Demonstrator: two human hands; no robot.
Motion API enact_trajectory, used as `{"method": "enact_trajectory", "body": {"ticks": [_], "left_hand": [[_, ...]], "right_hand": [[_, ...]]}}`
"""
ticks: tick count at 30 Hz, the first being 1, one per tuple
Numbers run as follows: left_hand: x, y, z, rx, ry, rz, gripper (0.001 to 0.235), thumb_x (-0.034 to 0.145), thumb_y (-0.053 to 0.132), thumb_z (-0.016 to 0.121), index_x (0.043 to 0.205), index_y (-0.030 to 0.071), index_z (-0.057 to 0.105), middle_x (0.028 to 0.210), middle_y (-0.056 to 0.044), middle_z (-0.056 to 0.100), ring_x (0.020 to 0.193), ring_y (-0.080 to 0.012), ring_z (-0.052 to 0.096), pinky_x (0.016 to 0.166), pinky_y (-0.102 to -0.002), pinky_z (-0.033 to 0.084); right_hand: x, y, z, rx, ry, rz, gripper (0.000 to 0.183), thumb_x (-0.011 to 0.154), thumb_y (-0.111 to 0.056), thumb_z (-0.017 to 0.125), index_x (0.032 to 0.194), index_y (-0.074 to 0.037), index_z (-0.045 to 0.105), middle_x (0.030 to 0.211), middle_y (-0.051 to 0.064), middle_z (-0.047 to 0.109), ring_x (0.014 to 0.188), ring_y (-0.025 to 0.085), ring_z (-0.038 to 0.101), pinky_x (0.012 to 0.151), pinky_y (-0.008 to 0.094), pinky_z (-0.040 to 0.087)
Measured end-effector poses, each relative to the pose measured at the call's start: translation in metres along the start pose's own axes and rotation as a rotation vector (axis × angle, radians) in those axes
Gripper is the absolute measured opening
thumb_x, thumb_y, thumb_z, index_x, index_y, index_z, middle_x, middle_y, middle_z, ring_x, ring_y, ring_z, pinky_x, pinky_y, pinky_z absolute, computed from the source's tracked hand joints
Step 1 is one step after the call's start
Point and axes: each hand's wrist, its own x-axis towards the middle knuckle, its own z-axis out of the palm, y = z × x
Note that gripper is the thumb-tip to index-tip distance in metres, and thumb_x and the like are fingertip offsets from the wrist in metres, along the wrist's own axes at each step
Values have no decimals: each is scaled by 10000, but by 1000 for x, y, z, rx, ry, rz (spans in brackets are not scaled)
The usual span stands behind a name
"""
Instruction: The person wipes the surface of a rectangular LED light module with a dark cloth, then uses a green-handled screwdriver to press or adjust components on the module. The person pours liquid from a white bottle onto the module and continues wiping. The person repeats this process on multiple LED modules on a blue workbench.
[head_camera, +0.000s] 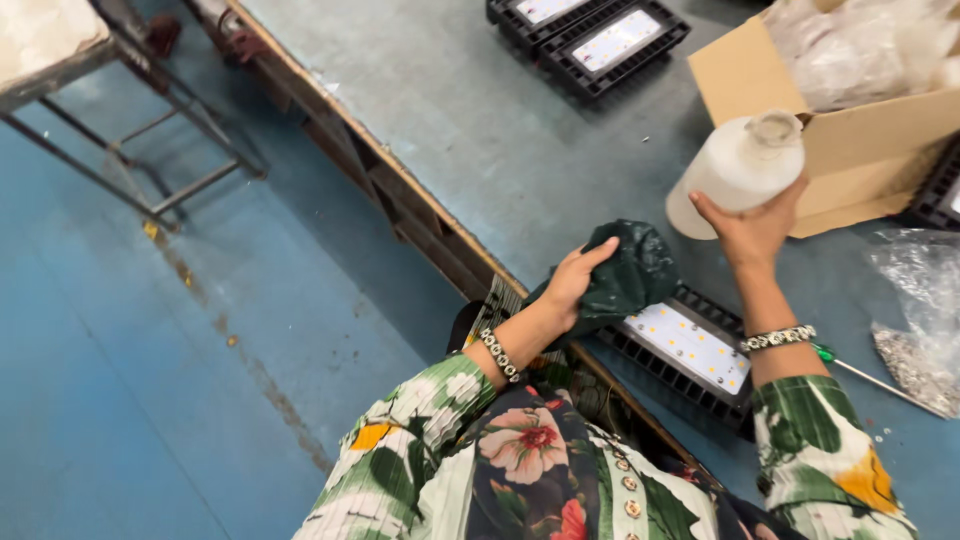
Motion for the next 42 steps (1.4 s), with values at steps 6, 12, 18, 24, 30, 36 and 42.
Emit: {"method": "enact_trajectory", "body": {"ticks": [6,12,18,24,30,36,42], "left_hand": [[4,1,9,97,65,-19,302,977,265,652,1136,8,653,922,-101,736,748,-219,737,675,-373,619],[7,3,7,184,36,29,255,1012,223,642,1158,15,659,969,-71,720,812,-174,719,730,-316,594],[4,3,9,227,42,-17,252,999,223,611,1109,1,660,934,-74,722,782,-176,723,713,-317,590],[4,3,7,221,2,-2,233,1018,214,610,1087,-4,650,920,-71,708,771,-173,711,706,-326,584],[3,4,6,208,6,-20,237,1010,211,604,1095,-3,658,931,-74,721,779,-180,719,714,-324,587],[0,7,11,205,23,-28,236,1014,207,610,1089,-10,663,935,-87,728,788,-191,724,719,-332,589],[-2,8,8,221,63,-22,227,1009,199,611,1091,-3,673,944,-85,734,789,-186,728,725,-327,592]], "right_hand": [[-13,-51,-36,-641,-135,-621,1007,798,-349,1003,1541,-69,383,1523,197,497,1426,385,450,1220,529,312],[-12,-71,-69,-934,-198,-780,743,915,-308,918,1490,-134,481,1557,134,519,1488,336,468,1242,655,203],[-14,-79,-74,-1029,-186,-910,613,947,-241,876,1469,-213,556,1585,79,536,1503,283,458,1243,658,178],[-11,-90,-78,-1086,-199,-953,671,906,-166,871,1495,-305,582,1608,22,552,1520,233,468,1259,616,146],[-7,-98,-74,-1080,-194,-994,659,917,-167,877,1491,-313,587,1605,-2,553,1513,218,479,1255,616,150],[-14,-98,-73,-866,-257,-797,803,828,-309,926,1479,-136,489,1565,119,541,1484,318,466,1229,644,208],[-35,-52,-66,-377,-176,-259,1072,706,-312,981,1507,-17,333,1424,188,553,1328,353,571,1121,496,477]]}}
